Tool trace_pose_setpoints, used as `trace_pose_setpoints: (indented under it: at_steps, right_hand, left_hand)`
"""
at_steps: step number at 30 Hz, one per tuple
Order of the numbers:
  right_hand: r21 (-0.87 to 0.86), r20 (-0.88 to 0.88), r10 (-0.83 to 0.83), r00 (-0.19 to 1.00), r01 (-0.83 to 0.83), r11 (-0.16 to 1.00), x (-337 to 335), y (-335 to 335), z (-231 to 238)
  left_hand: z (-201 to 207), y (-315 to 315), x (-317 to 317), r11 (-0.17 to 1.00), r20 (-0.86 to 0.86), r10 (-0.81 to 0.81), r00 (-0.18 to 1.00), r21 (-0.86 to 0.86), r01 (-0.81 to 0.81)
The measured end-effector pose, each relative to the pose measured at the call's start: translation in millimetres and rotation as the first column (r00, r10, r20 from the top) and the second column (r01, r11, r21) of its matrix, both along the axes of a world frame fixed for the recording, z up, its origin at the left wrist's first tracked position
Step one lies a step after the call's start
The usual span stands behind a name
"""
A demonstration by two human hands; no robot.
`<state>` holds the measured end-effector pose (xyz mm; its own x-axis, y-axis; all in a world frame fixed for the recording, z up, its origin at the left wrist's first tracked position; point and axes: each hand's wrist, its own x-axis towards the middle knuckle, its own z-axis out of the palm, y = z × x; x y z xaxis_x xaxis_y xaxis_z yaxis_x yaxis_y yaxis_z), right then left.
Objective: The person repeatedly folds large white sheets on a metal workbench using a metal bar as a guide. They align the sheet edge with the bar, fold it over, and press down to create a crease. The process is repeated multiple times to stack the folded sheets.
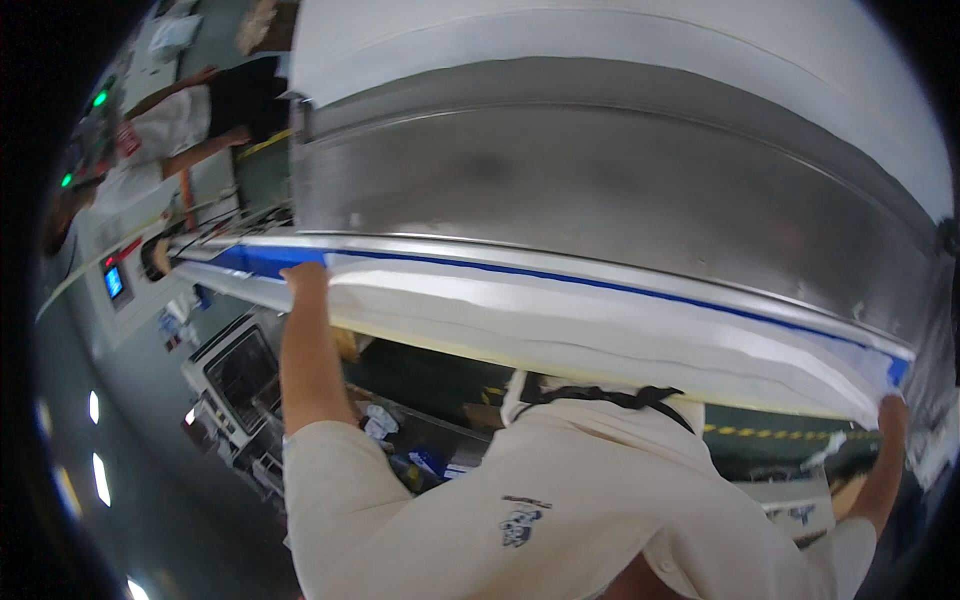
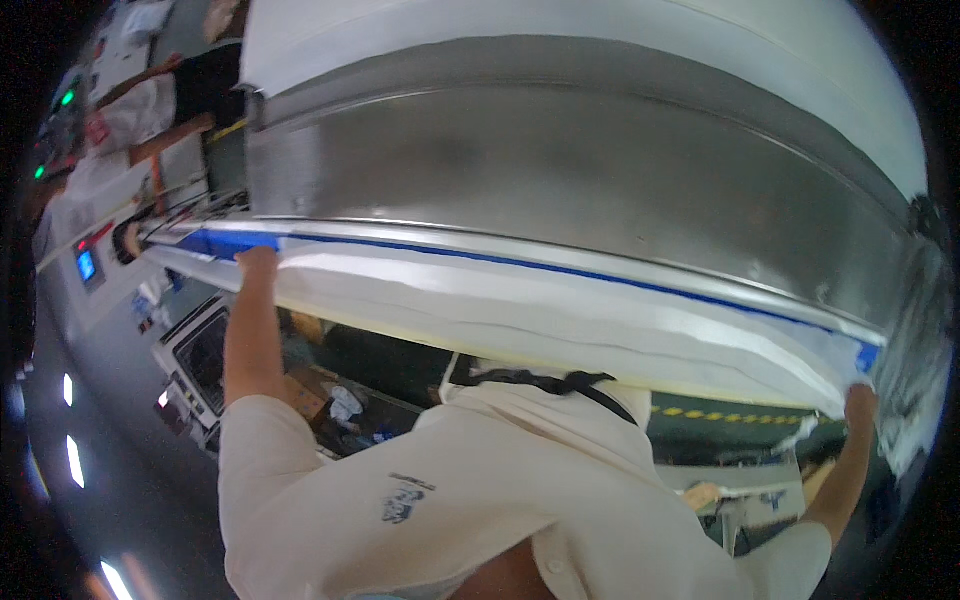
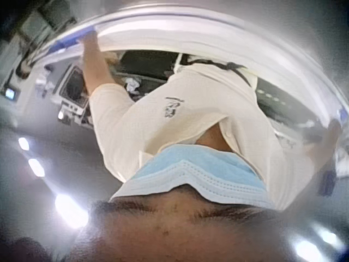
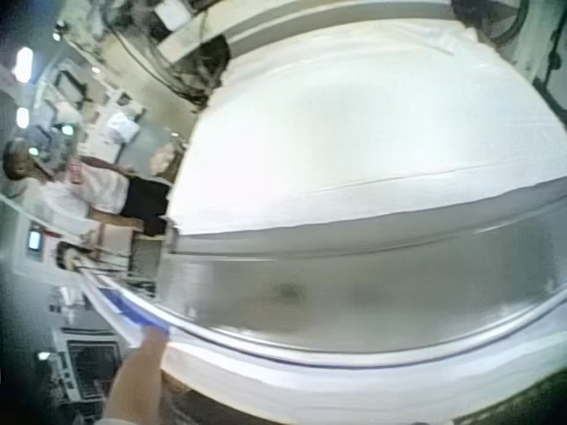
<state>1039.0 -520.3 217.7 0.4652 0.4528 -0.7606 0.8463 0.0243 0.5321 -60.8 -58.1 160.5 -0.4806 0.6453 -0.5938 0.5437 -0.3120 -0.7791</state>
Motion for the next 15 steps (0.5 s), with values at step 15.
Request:
trace_pose_setpoints:
  at_steps: [15]
  right_hand:
    - [-0.224,-0.347,-0.361,0.866,0.298,0.928,-137.5,124.8,2.2]
  left_hand:
    - [17.4,-8.5,103.8,0.839,0.471,-0.082,0.878,0.508,-0.194]
